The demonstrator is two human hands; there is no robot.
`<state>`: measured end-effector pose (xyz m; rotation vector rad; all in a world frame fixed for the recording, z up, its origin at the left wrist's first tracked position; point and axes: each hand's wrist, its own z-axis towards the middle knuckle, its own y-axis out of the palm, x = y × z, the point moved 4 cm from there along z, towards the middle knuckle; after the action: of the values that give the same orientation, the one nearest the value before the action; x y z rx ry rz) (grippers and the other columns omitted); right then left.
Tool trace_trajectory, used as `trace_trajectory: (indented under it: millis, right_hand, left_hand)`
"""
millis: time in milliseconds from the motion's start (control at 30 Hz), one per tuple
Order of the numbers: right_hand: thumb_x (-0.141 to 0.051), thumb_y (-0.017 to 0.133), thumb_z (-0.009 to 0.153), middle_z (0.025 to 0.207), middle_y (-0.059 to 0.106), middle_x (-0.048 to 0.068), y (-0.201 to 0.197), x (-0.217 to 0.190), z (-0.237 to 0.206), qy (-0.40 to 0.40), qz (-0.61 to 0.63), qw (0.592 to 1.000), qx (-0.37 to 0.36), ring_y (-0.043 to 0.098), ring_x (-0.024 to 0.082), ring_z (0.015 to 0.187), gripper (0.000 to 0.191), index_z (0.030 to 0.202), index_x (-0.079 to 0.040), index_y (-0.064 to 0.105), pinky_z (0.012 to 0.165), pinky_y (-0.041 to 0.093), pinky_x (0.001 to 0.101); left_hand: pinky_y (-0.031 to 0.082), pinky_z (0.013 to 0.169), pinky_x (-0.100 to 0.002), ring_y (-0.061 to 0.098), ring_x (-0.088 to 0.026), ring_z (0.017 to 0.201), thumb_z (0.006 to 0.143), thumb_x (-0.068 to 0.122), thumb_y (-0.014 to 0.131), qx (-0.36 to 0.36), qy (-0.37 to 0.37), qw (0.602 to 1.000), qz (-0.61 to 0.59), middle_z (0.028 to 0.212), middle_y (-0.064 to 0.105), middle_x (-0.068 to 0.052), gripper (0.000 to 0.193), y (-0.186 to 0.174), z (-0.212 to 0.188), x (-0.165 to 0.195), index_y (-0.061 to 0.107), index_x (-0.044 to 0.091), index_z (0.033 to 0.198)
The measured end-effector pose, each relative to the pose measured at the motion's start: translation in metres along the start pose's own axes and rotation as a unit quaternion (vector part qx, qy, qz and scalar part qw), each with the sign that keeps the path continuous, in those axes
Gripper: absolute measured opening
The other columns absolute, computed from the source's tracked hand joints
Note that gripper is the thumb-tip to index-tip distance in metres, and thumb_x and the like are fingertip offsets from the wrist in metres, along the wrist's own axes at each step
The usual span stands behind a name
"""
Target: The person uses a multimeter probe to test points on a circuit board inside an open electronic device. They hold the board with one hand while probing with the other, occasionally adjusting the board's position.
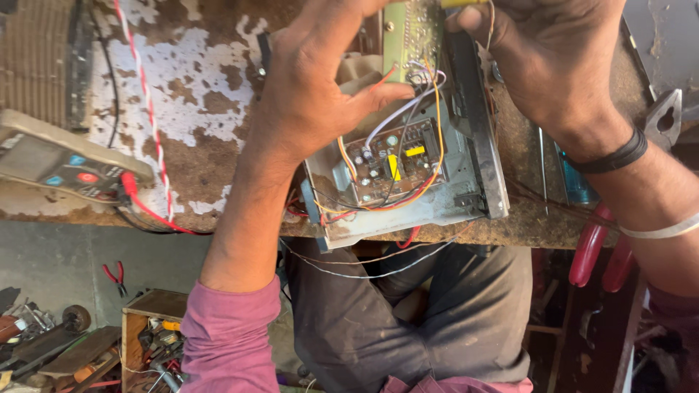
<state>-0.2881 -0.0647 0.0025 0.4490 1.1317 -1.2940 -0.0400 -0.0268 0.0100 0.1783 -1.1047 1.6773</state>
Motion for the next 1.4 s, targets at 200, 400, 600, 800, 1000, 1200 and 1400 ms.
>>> trace_trajectory:
  millis: [200,400,600,800,1000,1200,1400]
  right_hand:
    - [-0.001,0.076,0.104,0.100,0.074,0.010,0.006,-0.018,0.016,0.018,-0.165,0.986,0.002,0.068,0.012,0.089,0.015,0.117,0.005,0.074,0.078,0.053,0.0244]
    - [-0.008,0.070,0.102,0.102,0.076,0.004,0.019,0.002,0.031,0.110,-0.059,0.992,0.030,0.066,0.005,0.082,0.025,0.126,-0.003,0.073,0.061,0.051,0.0198]
    - [-0.013,0.069,0.096,0.101,0.078,0.002,0.020,0.041,0.035,0.184,-0.001,0.982,0.031,0.067,0.006,0.075,0.032,0.127,-0.007,0.073,0.054,0.053,0.0226]
    - [-0.013,0.069,0.095,0.099,0.078,0.001,0.023,0.044,0.041,0.189,0.019,0.980,0.054,0.062,0.004,0.071,0.032,0.127,-0.008,0.073,0.049,0.047,0.0225]
    - [-0.017,0.072,0.094,0.084,0.075,0.006,0.025,0.036,0.052,0.198,-0.024,0.979,0.042,0.055,0.008,0.065,0.037,0.130,-0.011,0.076,0.052,0.046,0.0261]
    - [-0.018,0.072,0.092,0.091,0.081,0.003,0.028,0.028,0.062,0.176,-0.018,0.984,0.028,0.057,0.009,0.065,0.038,0.130,-0.012,0.075,0.059,0.050,0.0266]
    - [-0.019,0.071,0.091,0.092,0.082,0.004,0.028,0.024,0.065,0.179,-0.005,0.984,0.019,0.060,0.009,0.066,0.039,0.129,-0.011,0.074,0.059,0.051,0.0249]
  left_hand:
    - [0.058,0.106,-0.031,0.064,-0.022,0.124,0.079,0.030,0.098,0.014,-0.013,0.999,0.035,0.145,0.059,0.000,0.083,0.006,0.008,-0.009,0.051,0.023,0.147]
    - [0.055,0.114,-0.034,0.063,-0.020,0.129,0.076,0.033,0.092,0.019,-0.028,0.998,0.054,0.142,0.060,0.001,0.077,0.009,0.021,-0.026,0.055,0.024,0.143]
    - [0.055,0.120,-0.036,0.062,-0.021,0.133,0.079,0.030,0.088,0.037,-0.031,0.999,0.002,0.141,0.061,-0.004,0.076,0.001,0.016,-0.032,0.055,0.021,0.147]
    - [0.052,0.121,-0.038,0.061,-0.024,0.135,0.076,0.032,0.088,0.041,-0.002,0.999,0.024,0.145,0.062,-0.005,0.081,-0.006,0.025,-0.027,0.054,0.017,0.148]
    - [0.051,0.121,-0.041,0.061,-0.025,0.135,0.076,0.035,0.087,0.025,-0.008,0.999,0.034,0.142,0.063,-0.007,0.083,-0.007,0.031,-0.031,0.055,0.016,0.150]
    - [0.053,0.118,-0.040,0.063,-0.025,0.135,0.077,0.037,0.087,0.017,-0.028,0.999,0.031,0.141,0.064,-0.007,0.080,-0.011,0.034,-0.030,0.057,0.016,0.148]
    - [0.053,0.116,-0.039,0.063,-0.025,0.135,0.077,0.037,0.087,0.026,-0.024,0.999,0.024,0.143,0.064,-0.007,0.079,-0.016,0.033,-0.024,0.058,0.016,0.147]
